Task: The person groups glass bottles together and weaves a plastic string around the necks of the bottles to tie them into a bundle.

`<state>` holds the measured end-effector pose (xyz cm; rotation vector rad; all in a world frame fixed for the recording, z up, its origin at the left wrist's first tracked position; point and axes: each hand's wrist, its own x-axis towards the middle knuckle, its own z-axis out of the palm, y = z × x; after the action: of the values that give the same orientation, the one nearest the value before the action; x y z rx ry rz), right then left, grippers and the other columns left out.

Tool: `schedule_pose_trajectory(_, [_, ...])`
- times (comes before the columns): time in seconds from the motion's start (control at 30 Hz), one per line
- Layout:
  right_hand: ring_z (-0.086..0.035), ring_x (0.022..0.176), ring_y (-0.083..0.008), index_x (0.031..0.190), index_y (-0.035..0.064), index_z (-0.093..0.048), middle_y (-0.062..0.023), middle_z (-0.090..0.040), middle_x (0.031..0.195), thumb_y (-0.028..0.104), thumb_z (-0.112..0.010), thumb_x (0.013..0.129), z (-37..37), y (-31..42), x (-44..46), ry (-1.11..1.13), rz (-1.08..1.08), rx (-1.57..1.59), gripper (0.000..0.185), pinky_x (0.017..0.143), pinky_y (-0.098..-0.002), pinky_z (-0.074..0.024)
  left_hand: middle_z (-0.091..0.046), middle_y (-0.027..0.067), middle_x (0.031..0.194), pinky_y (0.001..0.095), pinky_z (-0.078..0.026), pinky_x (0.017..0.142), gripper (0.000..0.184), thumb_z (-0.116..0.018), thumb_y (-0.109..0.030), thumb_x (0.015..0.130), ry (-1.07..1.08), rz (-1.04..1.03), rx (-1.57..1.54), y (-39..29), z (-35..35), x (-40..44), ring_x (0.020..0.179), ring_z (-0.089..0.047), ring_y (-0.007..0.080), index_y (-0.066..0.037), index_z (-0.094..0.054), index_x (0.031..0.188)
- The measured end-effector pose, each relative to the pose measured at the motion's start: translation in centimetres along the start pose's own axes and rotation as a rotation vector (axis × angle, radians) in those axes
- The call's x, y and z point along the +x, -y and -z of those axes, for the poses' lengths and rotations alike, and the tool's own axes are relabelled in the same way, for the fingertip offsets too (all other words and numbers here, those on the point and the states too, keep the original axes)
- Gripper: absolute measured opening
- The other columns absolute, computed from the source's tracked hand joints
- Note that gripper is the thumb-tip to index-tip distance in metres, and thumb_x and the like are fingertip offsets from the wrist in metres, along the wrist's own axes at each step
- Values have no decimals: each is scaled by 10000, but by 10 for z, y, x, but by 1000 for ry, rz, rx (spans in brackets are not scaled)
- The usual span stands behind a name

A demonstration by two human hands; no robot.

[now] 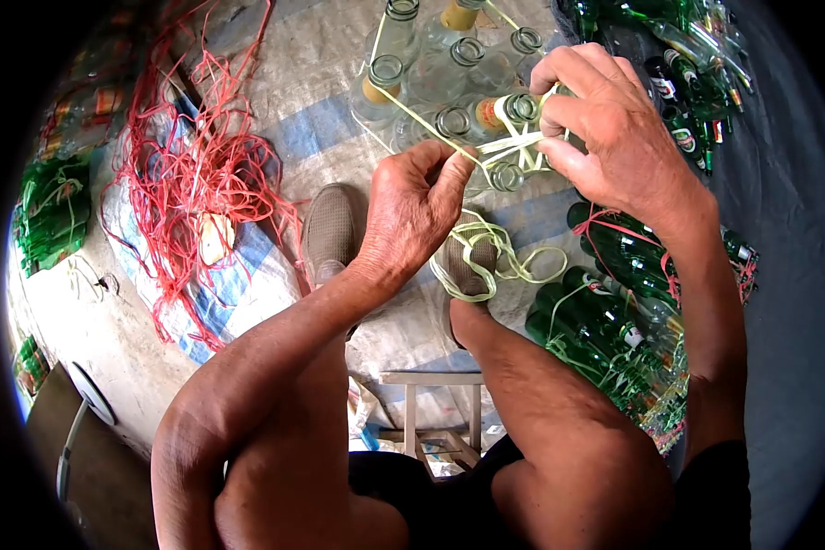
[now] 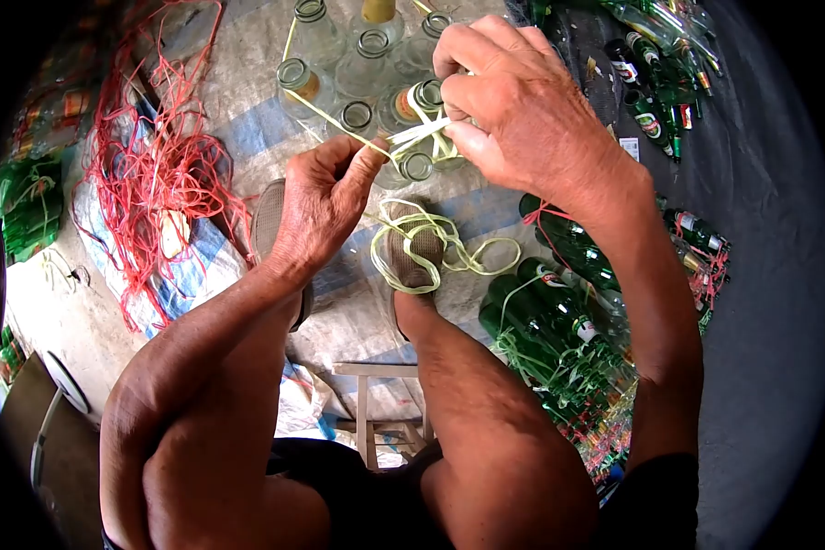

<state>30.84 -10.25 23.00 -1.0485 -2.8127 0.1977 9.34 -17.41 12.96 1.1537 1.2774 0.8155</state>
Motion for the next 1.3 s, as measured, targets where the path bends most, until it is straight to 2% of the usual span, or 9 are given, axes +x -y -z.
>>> schedule_pose_trajectory(0.1, [-575, 1023, -263, 806, 35, -608, -58, -578, 1004, 80, -739, 771, -3, -4, -2, -4, -15, 21, 143, 882, -415, -430, -519, -38, 665, 275, -381, 546, 337, -695, -276, 1033, -4, 17, -24, 0, -1, -1, 649, -432, 55, 53, -740, 975])
schedule_pose_trajectory(0.33, [-556, 940, -296, 854, 44, -557, -84, -526, 924, 92, -713, 838, -7, -16, -1, 23, -58, 19, 164, 845, -428, -419, -538, -48, 698, 264, -394, 566, 282, -678, -220, 1038, 27, 10, -37, -1, -1, -2, 669, -450, 50, 55, -707, 983])
schedule_pose_trajectory(0.63, [-610, 917, -359, 884, 12, -589, -133, -580, 919, 81, -681, 883, -15, -30, 5, 4, -62, 137, 115, 833, -468, -493, -540, -59, 729, 239, -389, 585, 249, -661, -196, 1054, 16, 1, -54, 3, -4, -3, 685, -450, 38, 45, -699, 1003])
schedule_pose_trajectory(0.73, [-602, 912, -373, 946, -10, -568, -152, -554, 935, 7, -625, 905, -16, -30, 8, 25, -63, 145, 72, 812, -452, -488, -541, -64, 740, 231, -384, 587, 247, -659, -201, 1060, 23, 34, -58, 2, -4, -3, 689, -450, 33, 38, -701, 1016])
schedule_pose_trajectory(0.93, [-645, 868, -401, 958, 5, -631, -164, -629, 890, 109, -602, 947, -11, -30, 19, 106, -149, 207, 109, 777, -469, -508, -550, -71, 755, 225, -380, 589, 231, -663, -196, 1061, 19, 11, -82, 7, -6, -3, 691, -446, 28, 29, -707, 1036])
schedule_pose_trajectory(1.13, [-680, 863, -411, 968, 58, -694, -182, -693, 851, 179, -639, 931, -20, -29, 27, 142, -273, 96, 138, 783, -488, -525, -569, -69, 765, 220, -394, 605, 210, -673, -174, 1051, 23, 51, -81, 3, -6, -3, 705, -458, 27, 30, -716, 1029])
schedule_pose_trajectory(1.23, [-685, 853, -411, 964, 72, -722, -184, -694, 826, 183, -639, 926, -20, -27, 29, 140, -250, 35, 144, 772, -479, -530, -584, -67, 773, 219, -406, 621, 194, -681, -154, 1040, 19, -3, -42, 5, -3, -2, 721, -473, 28, 35, -722, 1019])
schedule_pose_trajectory(1.27, [-687, 841, -406, 961, 67, -729, -186, -693, 816, 185, -641, 923, -21, -28, 29, 153, -272, 71, 152, 765, -475, -532, -577, -31, 690, 244, -434, 583, 219, -665, -142, 1034, 6, -63, -71, 9, -4, 0, 664, -482, 32, 55, -691, 943])
schedule_pose_trajectory(1.3, [-689, 830, -401, 958, 62, -735, -187, -691, 806, 186, -643, 919, -24, -31, 30, 165, -295, 109, 160, 758, -470, -533, -578, -34, 694, 244, -435, 585, 216, -669, -141, 1031, 19, -49, -60, 8, -2, 0, 664, -483, 32, 56, -694, 947])
